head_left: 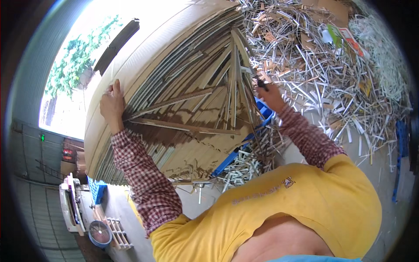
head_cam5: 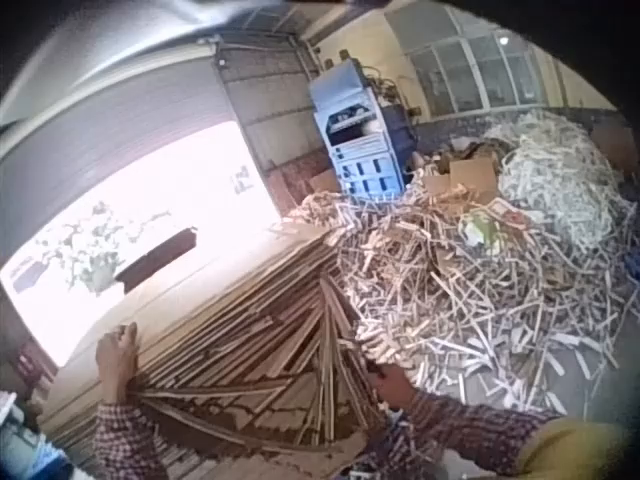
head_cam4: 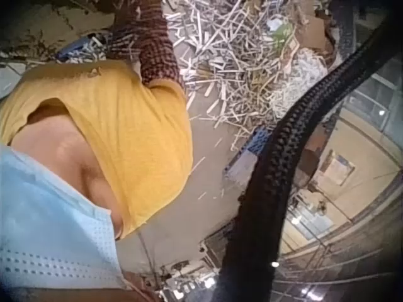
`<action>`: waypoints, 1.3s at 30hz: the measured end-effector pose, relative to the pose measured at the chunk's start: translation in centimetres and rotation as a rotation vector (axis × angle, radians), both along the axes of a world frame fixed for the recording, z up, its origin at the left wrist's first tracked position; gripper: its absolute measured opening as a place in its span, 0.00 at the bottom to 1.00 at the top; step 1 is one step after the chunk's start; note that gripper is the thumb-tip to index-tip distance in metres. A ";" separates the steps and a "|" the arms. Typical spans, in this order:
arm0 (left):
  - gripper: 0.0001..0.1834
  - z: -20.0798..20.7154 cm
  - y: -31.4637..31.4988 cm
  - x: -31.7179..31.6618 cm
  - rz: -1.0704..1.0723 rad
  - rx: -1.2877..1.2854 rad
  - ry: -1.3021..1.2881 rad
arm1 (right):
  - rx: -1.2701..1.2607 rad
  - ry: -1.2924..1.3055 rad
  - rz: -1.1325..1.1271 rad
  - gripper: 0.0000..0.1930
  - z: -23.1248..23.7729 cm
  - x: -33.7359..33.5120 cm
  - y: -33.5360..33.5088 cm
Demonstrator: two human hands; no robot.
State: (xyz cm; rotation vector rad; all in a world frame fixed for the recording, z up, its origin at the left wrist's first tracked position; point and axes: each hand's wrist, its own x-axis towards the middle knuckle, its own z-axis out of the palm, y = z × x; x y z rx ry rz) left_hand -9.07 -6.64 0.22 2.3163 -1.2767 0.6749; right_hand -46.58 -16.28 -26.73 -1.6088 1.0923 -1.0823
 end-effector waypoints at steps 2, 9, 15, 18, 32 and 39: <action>0.32 0.2 1.0 0.1 -0.006 0.023 -0.008 | -0.034 0.052 0.111 0.19 2.5 -3.4 1.0; 0.30 -0.6 0.3 0.1 -0.023 -0.036 -0.024 | -0.022 0.145 0.609 0.21 -0.7 -4.0 10.7; 0.29 0.4 1.9 0.0 -0.009 -0.053 -0.018 | -0.034 0.171 0.735 0.22 10.5 4.5 2.2; 0.30 -0.2 0.0 -0.2 -0.036 -0.047 0.016 | -0.071 0.247 0.681 0.19 12.1 6.6 -1.2; 0.28 -0.3 0.4 1.5 -0.031 -0.045 0.003 | 0.191 0.327 1.180 0.19 -1.2 2.2 10.7; 0.23 -0.8 3.0 5.1 -0.163 -0.186 0.100 | -0.373 -0.043 1.072 0.18 10.3 7.2 4.6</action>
